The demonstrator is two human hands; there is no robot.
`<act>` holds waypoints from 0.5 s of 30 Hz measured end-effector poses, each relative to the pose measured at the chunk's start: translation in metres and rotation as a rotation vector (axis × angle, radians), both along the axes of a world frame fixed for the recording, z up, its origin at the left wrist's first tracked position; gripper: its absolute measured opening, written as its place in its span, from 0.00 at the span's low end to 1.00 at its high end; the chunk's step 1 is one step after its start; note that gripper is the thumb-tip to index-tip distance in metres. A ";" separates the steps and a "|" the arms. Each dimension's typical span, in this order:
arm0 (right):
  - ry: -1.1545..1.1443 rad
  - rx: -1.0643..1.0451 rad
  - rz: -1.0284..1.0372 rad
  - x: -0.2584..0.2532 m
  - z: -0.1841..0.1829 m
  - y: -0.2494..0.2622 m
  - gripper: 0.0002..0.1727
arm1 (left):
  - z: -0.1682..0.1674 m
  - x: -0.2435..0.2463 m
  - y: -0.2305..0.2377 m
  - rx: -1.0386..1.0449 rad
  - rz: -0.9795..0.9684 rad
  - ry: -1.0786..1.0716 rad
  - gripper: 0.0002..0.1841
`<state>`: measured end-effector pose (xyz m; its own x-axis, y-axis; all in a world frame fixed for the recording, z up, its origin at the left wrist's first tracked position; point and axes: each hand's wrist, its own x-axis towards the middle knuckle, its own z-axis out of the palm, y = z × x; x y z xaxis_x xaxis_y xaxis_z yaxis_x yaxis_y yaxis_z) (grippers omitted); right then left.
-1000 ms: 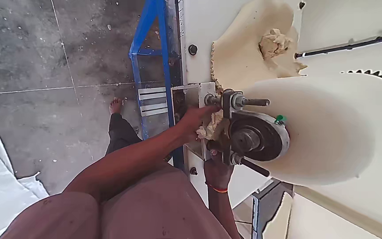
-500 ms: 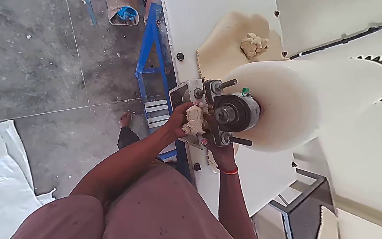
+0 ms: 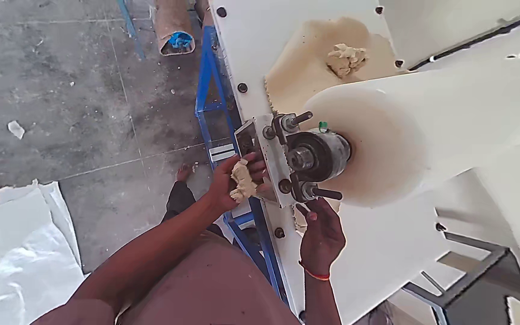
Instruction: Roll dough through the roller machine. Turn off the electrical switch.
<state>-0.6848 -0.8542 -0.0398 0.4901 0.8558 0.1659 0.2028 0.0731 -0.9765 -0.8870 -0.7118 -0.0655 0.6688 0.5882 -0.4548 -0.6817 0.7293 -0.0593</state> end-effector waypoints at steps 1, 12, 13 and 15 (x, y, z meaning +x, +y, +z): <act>-0.003 -0.021 -0.047 -0.001 0.002 -0.007 0.19 | 0.002 -0.008 0.000 -0.048 -0.030 0.051 0.29; -0.191 -0.209 -0.195 -0.158 -0.014 0.019 0.12 | -0.024 -0.118 0.156 0.222 -0.097 0.108 0.33; -0.204 -0.202 -0.155 -0.178 -0.014 0.047 0.12 | -0.026 -0.128 0.176 0.250 -0.134 0.115 0.33; -0.249 -0.194 -0.059 -0.208 -0.007 0.108 0.15 | -0.023 -0.139 0.204 0.253 -0.242 0.162 0.32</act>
<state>-0.8925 -0.7464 -0.0465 0.5044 0.8546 0.1238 0.4360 -0.1283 -0.8907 -1.0264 -0.5079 -0.0889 0.7331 0.5295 -0.4267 -0.4738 0.8478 0.2381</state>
